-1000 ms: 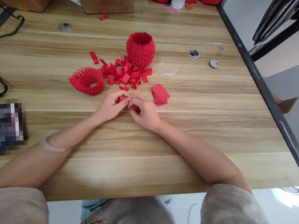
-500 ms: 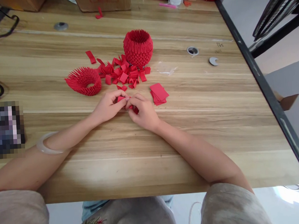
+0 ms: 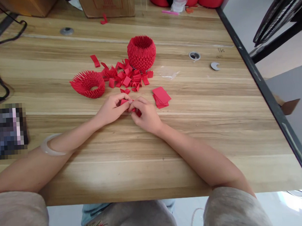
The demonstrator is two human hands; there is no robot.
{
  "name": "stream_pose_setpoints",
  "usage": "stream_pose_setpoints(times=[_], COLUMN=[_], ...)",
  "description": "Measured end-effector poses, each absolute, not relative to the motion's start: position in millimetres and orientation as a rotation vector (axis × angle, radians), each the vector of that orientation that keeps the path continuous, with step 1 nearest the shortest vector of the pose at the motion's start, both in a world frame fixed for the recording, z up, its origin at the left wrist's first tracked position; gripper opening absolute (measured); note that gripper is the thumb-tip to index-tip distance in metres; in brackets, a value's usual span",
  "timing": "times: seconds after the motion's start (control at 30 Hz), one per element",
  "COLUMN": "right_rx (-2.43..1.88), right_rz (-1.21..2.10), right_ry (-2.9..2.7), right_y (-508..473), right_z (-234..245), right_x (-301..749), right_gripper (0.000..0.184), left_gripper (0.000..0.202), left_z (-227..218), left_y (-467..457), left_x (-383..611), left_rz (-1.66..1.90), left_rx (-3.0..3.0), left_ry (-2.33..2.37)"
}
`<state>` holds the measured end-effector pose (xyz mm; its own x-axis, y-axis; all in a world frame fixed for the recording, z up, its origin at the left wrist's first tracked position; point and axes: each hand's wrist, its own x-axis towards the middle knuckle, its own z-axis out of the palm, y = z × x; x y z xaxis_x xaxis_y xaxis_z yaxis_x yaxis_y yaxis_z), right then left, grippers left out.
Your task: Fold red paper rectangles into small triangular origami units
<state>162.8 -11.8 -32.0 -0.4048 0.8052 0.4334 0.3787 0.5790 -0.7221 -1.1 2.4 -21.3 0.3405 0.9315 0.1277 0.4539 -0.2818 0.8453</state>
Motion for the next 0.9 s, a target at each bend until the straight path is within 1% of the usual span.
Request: stream_pose_setpoints(times=[0.9], right_rx=[-0.948], right_rz=[0.684], right_ry=[-2.003], right_y=[-12.2], right_z=[-31.7], right_x=[162.7], right_gripper=[0.016], left_gripper=[0.019], left_z=[-23.9], left_y=[2.8], left_x=[-1.6], left_rz=[0.827], left_rx=[1.887], left_ry=[1.218])
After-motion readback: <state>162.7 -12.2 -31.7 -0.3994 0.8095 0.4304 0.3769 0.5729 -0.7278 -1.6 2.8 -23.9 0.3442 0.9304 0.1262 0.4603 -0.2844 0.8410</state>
